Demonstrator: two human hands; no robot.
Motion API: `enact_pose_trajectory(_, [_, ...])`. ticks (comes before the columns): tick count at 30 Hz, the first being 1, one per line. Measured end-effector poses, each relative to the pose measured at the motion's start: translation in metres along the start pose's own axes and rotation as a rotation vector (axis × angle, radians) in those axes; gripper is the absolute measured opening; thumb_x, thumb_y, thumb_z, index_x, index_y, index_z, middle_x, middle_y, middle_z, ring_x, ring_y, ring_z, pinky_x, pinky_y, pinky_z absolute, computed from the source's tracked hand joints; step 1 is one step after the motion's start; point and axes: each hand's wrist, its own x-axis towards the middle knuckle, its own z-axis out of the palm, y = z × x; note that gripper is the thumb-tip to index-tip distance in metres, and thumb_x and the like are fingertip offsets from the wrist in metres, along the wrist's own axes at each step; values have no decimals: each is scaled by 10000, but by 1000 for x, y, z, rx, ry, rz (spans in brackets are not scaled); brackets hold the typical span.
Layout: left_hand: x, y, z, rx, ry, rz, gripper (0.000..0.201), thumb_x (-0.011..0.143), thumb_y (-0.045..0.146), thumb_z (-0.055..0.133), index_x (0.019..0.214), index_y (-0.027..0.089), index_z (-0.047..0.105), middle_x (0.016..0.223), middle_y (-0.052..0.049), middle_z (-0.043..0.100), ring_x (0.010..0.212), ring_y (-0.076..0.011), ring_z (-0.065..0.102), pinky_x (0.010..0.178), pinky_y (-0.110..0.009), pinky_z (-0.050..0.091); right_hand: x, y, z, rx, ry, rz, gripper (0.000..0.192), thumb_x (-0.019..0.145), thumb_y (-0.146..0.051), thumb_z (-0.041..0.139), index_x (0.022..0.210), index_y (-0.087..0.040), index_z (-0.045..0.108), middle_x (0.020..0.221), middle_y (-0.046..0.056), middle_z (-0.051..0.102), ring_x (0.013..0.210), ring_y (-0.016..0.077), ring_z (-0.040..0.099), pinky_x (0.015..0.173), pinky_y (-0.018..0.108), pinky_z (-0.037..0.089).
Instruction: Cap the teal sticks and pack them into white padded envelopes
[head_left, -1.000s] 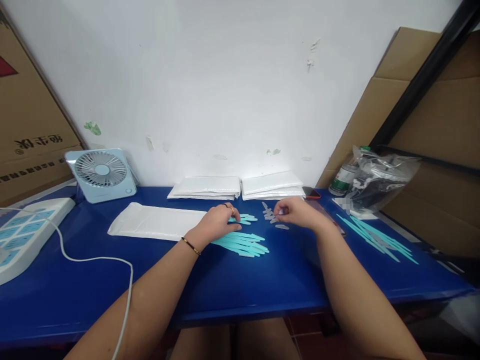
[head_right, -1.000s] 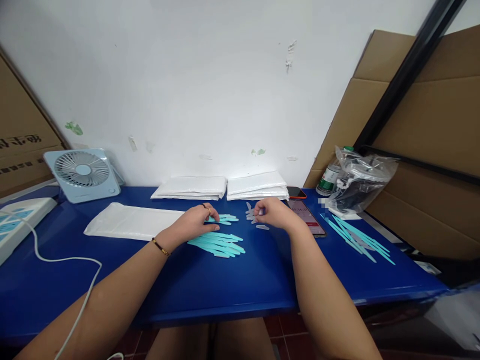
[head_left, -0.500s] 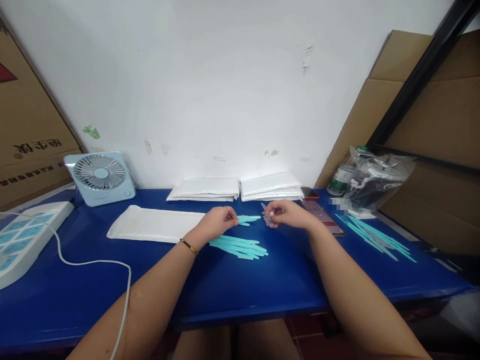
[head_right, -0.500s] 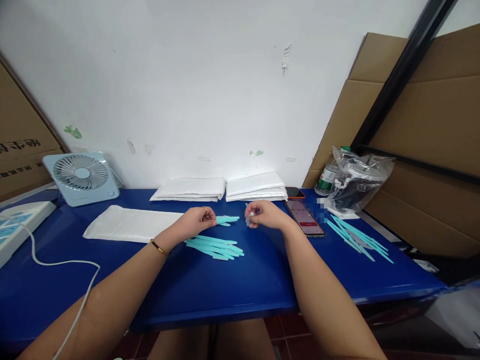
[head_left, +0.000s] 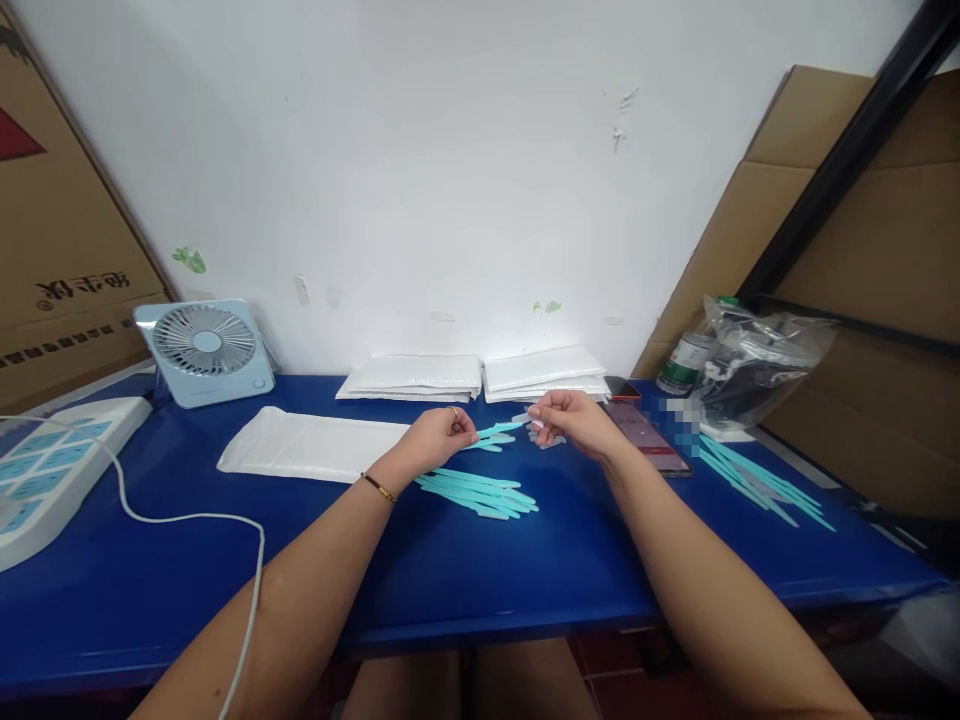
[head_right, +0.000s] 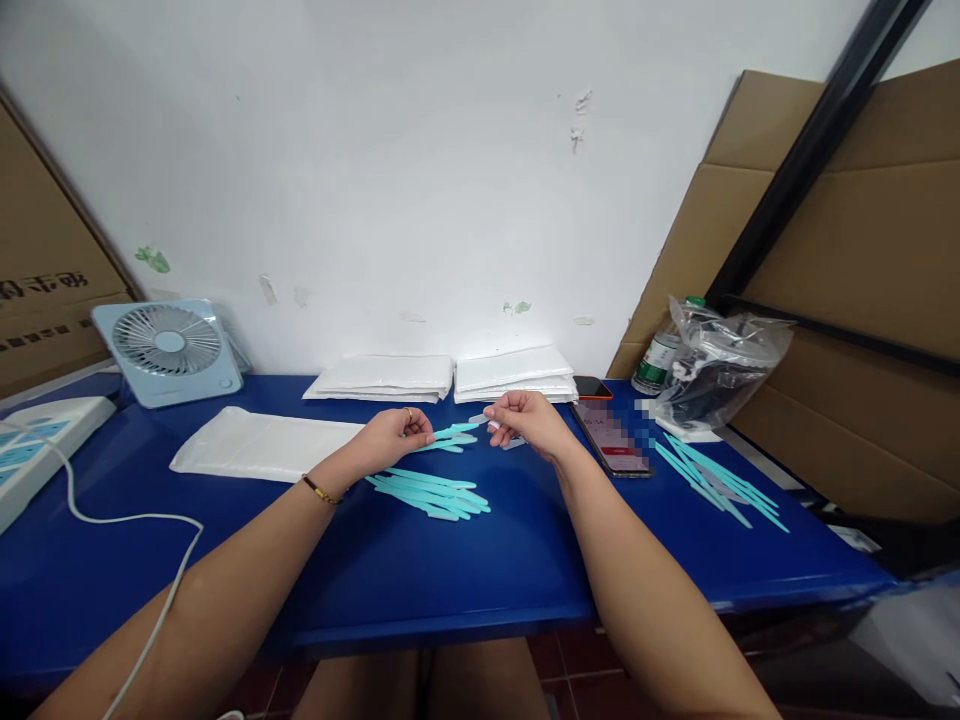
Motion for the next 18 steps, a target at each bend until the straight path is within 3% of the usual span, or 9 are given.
enact_pose_trajectory(8, [0, -2, -1, -36, 25, -7, 323, 736, 482, 548, 809, 178, 627, 728, -20, 623, 673, -154, 560, 561, -242, 403, 0, -3, -2, 62, 66, -32, 339, 634, -428, 754, 684, -149, 566, 601, 13, 638, 467, 111, 609, 425, 189, 476])
enact_pose_trajectory(16, [0, 5, 0, -96, 36, 5, 318, 737, 466, 553, 823, 167, 620, 712, -12, 608, 653, -143, 540, 568, -241, 402, -1, 2, 18, -33, -80, -9, 358, 664, -467, 714, 682, -140, 570, 558, 14, 637, 469, 115, 611, 429, 184, 459])
enact_pose_trajectory(18, [0, 4, 0, -94, 42, 0, 311, 737, 463, 559, 819, 169, 617, 715, -11, 611, 652, -141, 542, 562, -236, 399, -1, 1, 15, -32, -66, -12, 353, 662, -463, 718, 687, -142, 575, 567, 15, 639, 466, 114, 606, 422, 186, 451])
